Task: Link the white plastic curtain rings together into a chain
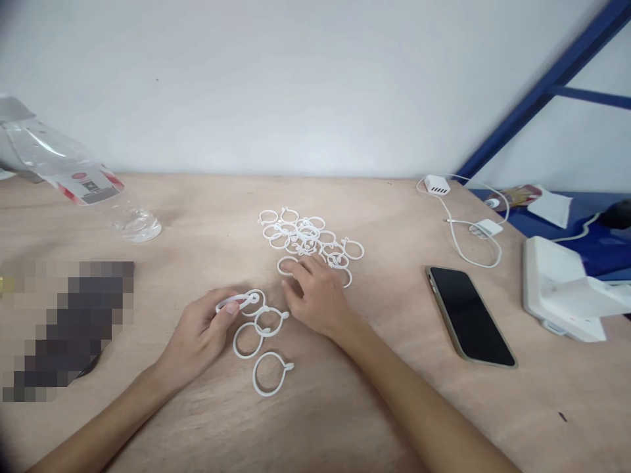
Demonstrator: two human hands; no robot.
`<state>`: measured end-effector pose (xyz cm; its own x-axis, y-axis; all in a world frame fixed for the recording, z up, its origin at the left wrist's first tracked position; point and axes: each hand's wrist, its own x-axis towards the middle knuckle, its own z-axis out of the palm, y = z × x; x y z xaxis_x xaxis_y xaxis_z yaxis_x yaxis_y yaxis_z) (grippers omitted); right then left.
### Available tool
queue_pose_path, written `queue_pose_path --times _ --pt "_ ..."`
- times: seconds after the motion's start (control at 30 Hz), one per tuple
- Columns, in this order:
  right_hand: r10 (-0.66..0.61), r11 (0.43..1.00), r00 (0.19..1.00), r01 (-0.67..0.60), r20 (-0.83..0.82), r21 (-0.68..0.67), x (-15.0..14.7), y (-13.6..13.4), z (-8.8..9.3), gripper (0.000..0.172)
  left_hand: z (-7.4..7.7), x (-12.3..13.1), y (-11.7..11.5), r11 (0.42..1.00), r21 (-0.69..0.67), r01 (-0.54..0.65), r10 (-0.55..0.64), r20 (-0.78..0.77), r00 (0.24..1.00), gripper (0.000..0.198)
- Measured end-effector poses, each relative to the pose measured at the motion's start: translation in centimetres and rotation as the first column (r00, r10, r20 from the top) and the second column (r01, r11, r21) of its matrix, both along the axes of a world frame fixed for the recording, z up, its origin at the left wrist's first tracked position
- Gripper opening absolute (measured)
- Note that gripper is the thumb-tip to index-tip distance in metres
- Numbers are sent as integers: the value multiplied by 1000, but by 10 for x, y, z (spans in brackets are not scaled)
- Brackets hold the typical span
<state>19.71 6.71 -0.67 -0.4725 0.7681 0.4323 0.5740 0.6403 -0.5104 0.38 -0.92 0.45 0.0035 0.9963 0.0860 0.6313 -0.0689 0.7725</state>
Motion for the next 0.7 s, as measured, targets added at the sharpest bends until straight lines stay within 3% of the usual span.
queue_pose_path --times 0.13,0.27,0.47,0.7 --pt "-4 998 988 -6 155 64 2 4 -7 18 -1 0 0 997 71 -15 18 -52 998 34" --pt "25 998 992 -31 126 47 0 3 -8 17 -5 1 0 990 139 0 16 -118 993 25" --pt "45 999 994 -46 101 16 0 4 -7 11 -5 4 -1 983 148 109 -68 -253 965 30" --pt "44 999 996 -43 77 -15 1 4 -8 17 0 2 -1 984 107 142 -117 -211 970 21"
